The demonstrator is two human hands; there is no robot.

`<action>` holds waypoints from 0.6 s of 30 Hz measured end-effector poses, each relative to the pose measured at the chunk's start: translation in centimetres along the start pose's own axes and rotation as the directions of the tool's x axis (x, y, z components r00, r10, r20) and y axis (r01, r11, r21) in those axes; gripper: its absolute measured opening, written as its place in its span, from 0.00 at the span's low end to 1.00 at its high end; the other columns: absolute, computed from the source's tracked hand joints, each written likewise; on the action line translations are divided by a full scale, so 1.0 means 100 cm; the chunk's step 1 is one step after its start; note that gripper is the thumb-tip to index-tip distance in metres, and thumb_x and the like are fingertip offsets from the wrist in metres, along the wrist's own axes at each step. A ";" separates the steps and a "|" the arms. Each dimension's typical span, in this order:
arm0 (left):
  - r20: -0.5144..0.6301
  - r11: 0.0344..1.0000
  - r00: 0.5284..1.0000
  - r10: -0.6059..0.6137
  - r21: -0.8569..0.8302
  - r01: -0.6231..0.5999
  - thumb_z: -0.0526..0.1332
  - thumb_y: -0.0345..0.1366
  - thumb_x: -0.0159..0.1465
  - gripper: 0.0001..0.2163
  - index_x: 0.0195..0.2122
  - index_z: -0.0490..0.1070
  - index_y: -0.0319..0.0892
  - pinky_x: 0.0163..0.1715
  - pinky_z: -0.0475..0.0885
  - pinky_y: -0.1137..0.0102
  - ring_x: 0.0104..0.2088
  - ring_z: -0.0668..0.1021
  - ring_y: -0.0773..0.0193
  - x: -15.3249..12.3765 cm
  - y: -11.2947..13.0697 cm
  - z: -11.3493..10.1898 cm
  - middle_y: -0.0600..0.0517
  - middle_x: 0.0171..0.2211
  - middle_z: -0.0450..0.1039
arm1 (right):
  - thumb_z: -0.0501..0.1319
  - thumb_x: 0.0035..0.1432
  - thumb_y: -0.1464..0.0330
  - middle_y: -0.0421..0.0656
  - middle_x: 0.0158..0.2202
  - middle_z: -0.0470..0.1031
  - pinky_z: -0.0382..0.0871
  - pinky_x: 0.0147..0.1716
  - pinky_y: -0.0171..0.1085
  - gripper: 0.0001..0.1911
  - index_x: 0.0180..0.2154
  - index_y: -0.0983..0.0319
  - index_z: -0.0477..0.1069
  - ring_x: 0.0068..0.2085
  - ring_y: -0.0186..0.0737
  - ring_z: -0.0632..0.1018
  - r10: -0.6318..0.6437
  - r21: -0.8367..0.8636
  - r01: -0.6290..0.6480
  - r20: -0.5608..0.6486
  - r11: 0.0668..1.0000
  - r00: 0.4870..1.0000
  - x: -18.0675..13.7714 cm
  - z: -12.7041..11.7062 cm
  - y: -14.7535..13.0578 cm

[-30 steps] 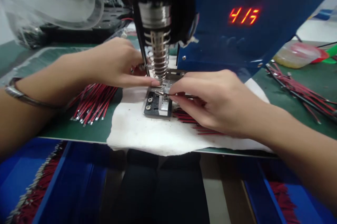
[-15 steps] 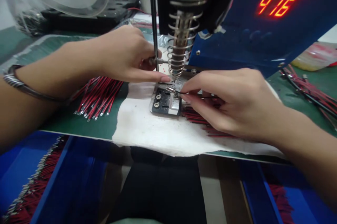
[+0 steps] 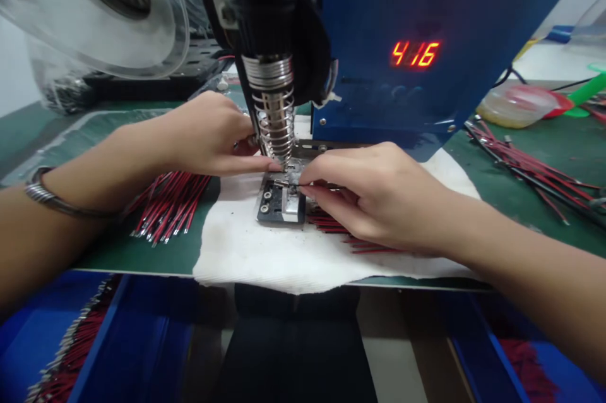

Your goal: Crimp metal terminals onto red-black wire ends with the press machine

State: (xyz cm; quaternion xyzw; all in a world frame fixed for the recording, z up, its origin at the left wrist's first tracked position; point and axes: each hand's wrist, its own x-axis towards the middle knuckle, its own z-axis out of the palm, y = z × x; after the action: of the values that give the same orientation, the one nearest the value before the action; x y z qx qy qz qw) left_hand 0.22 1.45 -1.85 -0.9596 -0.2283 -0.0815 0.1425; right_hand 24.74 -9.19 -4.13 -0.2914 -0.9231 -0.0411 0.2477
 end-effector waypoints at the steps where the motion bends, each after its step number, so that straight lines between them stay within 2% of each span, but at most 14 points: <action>1: 0.003 1.000 1.000 -0.002 0.004 0.002 0.53 0.63 0.64 0.28 0.21 0.66 0.42 0.25 0.56 0.67 0.19 0.68 0.64 0.000 0.000 -0.001 0.54 0.15 0.57 | 0.58 0.67 0.72 0.40 0.33 0.79 0.66 0.28 0.34 0.05 0.41 0.60 0.72 0.29 0.34 0.77 0.004 0.009 -0.004 0.003 1.000 1.000 0.000 0.000 0.000; 8: 0.043 1.000 0.999 -0.018 0.013 0.018 0.52 0.61 0.65 0.28 0.23 0.70 0.42 0.25 0.57 0.66 0.18 0.67 0.64 -0.001 0.003 -0.005 0.51 0.16 0.65 | 0.59 0.67 0.72 0.41 0.29 0.76 0.62 0.27 0.35 0.05 0.40 0.64 0.74 0.27 0.33 0.73 -0.012 0.019 0.012 -0.012 1.000 1.000 0.000 0.001 0.001; 18: -0.058 0.998 0.997 0.058 -0.022 -0.059 0.52 0.61 0.65 0.29 0.18 0.64 0.43 0.21 0.54 0.66 0.15 0.62 0.67 -0.001 -0.001 -0.002 0.52 0.14 0.65 | 0.59 0.67 0.71 0.41 0.29 0.76 0.62 0.26 0.34 0.05 0.40 0.63 0.74 0.26 0.33 0.72 -0.004 0.064 0.006 -0.020 0.998 1.000 0.000 0.000 0.001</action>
State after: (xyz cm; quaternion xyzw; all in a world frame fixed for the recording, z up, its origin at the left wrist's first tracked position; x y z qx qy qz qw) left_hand 0.07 1.38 -1.64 -0.9648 -0.1949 -0.1076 0.1399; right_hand 24.81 -9.09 -4.18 -0.2805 -0.9221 -0.0148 0.2660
